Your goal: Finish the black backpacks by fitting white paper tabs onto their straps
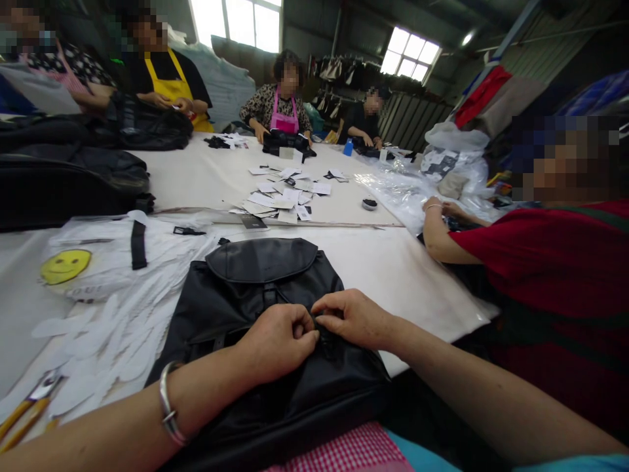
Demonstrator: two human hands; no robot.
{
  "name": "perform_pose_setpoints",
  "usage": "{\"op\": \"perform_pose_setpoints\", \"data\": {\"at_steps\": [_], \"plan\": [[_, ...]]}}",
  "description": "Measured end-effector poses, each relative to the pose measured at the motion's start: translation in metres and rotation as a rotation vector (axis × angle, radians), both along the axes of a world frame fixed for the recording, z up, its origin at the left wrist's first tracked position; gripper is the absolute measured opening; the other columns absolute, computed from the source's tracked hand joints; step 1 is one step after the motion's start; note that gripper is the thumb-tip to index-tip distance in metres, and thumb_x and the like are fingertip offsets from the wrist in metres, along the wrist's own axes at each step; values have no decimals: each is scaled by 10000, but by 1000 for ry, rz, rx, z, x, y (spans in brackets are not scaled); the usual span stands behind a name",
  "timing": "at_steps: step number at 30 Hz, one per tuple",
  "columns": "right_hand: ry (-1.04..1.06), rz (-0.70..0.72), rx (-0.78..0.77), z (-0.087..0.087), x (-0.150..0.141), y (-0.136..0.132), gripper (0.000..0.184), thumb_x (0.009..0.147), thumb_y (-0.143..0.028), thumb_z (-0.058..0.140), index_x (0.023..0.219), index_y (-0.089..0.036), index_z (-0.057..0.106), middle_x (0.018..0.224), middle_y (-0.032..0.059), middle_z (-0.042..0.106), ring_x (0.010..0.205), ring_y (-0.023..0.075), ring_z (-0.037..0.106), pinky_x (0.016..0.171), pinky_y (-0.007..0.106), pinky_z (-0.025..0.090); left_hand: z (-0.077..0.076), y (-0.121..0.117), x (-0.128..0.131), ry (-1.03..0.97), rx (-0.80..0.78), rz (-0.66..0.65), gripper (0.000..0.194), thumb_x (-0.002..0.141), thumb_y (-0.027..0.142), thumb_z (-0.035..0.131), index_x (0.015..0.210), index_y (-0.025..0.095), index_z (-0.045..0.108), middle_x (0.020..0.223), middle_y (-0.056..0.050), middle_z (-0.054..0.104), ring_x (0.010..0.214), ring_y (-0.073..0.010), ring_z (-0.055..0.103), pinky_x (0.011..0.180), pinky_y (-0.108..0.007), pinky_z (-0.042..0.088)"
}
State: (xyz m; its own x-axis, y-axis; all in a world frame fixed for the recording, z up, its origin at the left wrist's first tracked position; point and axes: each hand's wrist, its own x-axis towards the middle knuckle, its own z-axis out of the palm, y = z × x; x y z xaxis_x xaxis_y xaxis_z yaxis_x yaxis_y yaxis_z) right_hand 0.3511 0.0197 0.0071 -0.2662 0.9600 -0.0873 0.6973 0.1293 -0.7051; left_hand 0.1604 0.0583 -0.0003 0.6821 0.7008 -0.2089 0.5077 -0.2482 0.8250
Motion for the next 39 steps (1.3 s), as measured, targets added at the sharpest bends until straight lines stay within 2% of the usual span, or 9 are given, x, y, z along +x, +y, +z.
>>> {"op": "perform_pose_setpoints", "data": {"at_steps": [9, 13, 18, 20, 23, 29, 34, 39], "plan": [[109, 60, -126, -3, 12, 3, 288, 821, -271, 604, 1081, -207, 712, 926, 24, 740, 831, 173, 672, 761, 266, 506, 3, -6, -3, -24, 123, -104, 155, 792, 310, 599, 772, 214, 720, 665, 15, 637, 613, -129, 562, 579, -230, 386], [91, 178, -74, 1, 20, 6, 307, 820, -285, 640, 1113, -220, 706, 1016, 34, 728, 920, 182, 658, 837, 271, 484, 1, -6, -2, -41, 242, -161, 148, 798, 267, 601, 767, 206, 732, 702, -8, 649, 659, -143, 578, 645, -244, 406], [32, 350, -11, 7, 25, 9, 332, 839, -342, 647, 1137, -205, 699, 948, 50, 705, 874, 172, 638, 795, 253, 462, 0, -7, 0, -18, 301, -199, 141, 796, 238, 584, 785, 205, 721, 733, -17, 646, 686, -149, 579, 658, -250, 408], [27, 337, 2, 7, 24, 8, 291, 844, -339, 642, 1086, -197, 719, 923, 48, 701, 851, 168, 634, 777, 251, 460, 0, -7, 0, -7, 286, -189, 127, 789, 239, 587, 785, 205, 710, 725, -9, 645, 685, -147, 577, 654, -248, 405], [8, 238, 18, 5, 19, 5, 210, 846, -306, 630, 993, -200, 736, 904, 39, 712, 838, 164, 635, 768, 252, 460, -2, -7, 0, 6, 241, -160, 110, 784, 248, 593, 758, 200, 688, 699, 1, 640, 656, -139, 570, 626, -244, 396], [-48, 77, 42, 1, 13, 0, 224, 811, -297, 657, 1005, -198, 709, 854, 20, 715, 779, 158, 639, 718, 250, 462, -3, -8, 0, -11, 294, -183, 106, 783, 233, 591, 724, 186, 666, 693, -8, 617, 671, -140, 558, 640, -246, 399], [-70, 98, 2, 1, 10, 2, 199, 820, -278, 622, 970, -200, 726, 851, 17, 729, 771, 155, 646, 699, 237, 455, -4, -9, -1, -54, 374, -247, 105, 798, 194, 571, 727, 178, 647, 715, -9, 597, 693, -130, 555, 658, -237, 401], [-29, 127, -18, -2, 8, 4, 213, 815, -263, 608, 976, -204, 734, 870, 11, 738, 785, 157, 655, 709, 234, 456, -2, -9, -1, -44, 361, -228, 98, 798, 192, 573, 736, 180, 646, 732, -13, 607, 716, -138, 564, 673, -244, 406]]}}
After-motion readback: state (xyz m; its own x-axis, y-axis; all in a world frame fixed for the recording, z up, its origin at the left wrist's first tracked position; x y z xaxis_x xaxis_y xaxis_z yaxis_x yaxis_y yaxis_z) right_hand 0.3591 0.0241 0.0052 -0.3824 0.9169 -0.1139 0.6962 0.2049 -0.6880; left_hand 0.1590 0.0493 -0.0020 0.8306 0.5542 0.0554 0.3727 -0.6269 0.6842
